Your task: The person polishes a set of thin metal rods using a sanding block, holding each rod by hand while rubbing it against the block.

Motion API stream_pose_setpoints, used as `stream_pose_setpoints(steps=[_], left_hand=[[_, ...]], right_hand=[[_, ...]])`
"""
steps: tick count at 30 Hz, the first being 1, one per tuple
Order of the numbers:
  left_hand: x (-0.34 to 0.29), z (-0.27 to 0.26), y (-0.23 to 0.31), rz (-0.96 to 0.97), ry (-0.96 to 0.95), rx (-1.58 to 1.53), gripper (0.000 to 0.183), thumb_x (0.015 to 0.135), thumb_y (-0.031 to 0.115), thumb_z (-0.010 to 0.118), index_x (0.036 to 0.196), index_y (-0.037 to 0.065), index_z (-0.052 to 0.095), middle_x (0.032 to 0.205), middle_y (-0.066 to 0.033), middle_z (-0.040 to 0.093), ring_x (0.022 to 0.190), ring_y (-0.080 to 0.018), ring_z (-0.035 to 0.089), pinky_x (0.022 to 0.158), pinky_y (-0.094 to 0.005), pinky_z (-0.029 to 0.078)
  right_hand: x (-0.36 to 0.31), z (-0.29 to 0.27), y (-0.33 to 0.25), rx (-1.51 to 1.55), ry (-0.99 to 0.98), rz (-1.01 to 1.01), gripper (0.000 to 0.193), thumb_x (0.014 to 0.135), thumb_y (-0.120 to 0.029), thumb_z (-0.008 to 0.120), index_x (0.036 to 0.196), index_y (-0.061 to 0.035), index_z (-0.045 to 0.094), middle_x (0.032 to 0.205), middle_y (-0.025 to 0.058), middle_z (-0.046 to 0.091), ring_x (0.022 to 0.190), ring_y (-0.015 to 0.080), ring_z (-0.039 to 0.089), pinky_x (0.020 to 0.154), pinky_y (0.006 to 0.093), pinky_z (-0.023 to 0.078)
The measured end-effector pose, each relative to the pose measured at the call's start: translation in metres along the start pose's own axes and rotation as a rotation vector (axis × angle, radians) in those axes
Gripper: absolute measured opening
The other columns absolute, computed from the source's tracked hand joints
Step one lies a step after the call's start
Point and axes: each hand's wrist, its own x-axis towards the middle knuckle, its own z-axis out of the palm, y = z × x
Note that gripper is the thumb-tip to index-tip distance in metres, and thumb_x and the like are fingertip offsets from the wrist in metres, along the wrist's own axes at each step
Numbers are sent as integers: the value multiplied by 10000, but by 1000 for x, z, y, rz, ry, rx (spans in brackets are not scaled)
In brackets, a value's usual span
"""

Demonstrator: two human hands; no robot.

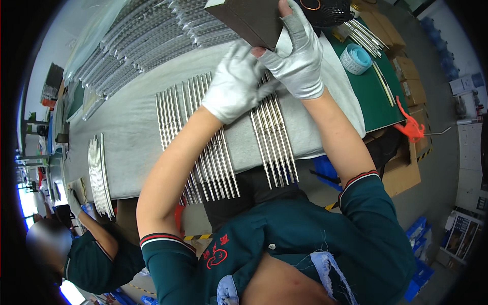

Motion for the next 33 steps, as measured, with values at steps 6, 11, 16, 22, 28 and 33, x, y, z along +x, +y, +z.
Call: stream_pose_setpoints(steps=[6,11,16,22,28,33], left_hand=[[41,42,25,19,84,-549,516,880,235,564,1356,46,499,1424,-204,440,1379,-396,319,1172,-506,192],[34,34,21,136,57,-182,492,887,331,581,1276,31,547,1351,-187,514,1255,-373,474,1092,-493,324],[-9,-5,-4,-29,-18,-20,640,922,461,535,1402,48,448,1420,-192,462,1363,-371,385,1177,-486,211],[-94,-40,-26,-458,62,48,744,933,557,493,1433,15,394,1420,-246,460,1353,-395,403,1148,-517,253],[-147,-74,55,-437,-274,-88,907,796,656,597,1384,-17,448,1405,-226,478,1352,-363,404,1154,-514,208],[-141,-73,82,-377,-273,-194,940,754,599,678,1421,5,384,1407,-229,461,1320,-380,428,1128,-562,235]], right_hand=[[12,-12,-6,-291,-193,-9,861,718,-283,807,1453,-74,411,1321,264,535,1149,424,580,962,443,478],[0,20,52,180,300,-318,847,743,-292,796,1458,-72,398,1314,264,538,1142,421,584,955,444,481],[18,-16,-10,-232,-154,88,823,758,-308,786,1448,-70,406,1301,261,545,1123,413,598,950,437,485],[-8,-11,0,-103,-125,256,806,800,-315,802,1457,-78,400,1392,124,529,1204,236,563,1008,318,453],[-14,4,-14,380,68,710,728,834,-171,777,1450,-61,405,1346,95,557,1130,172,586,964,288,475],[-12,5,-24,511,156,993,697,878,-210,741,1462,-59,392,1274,83,584,1115,142,560,964,269,451]])
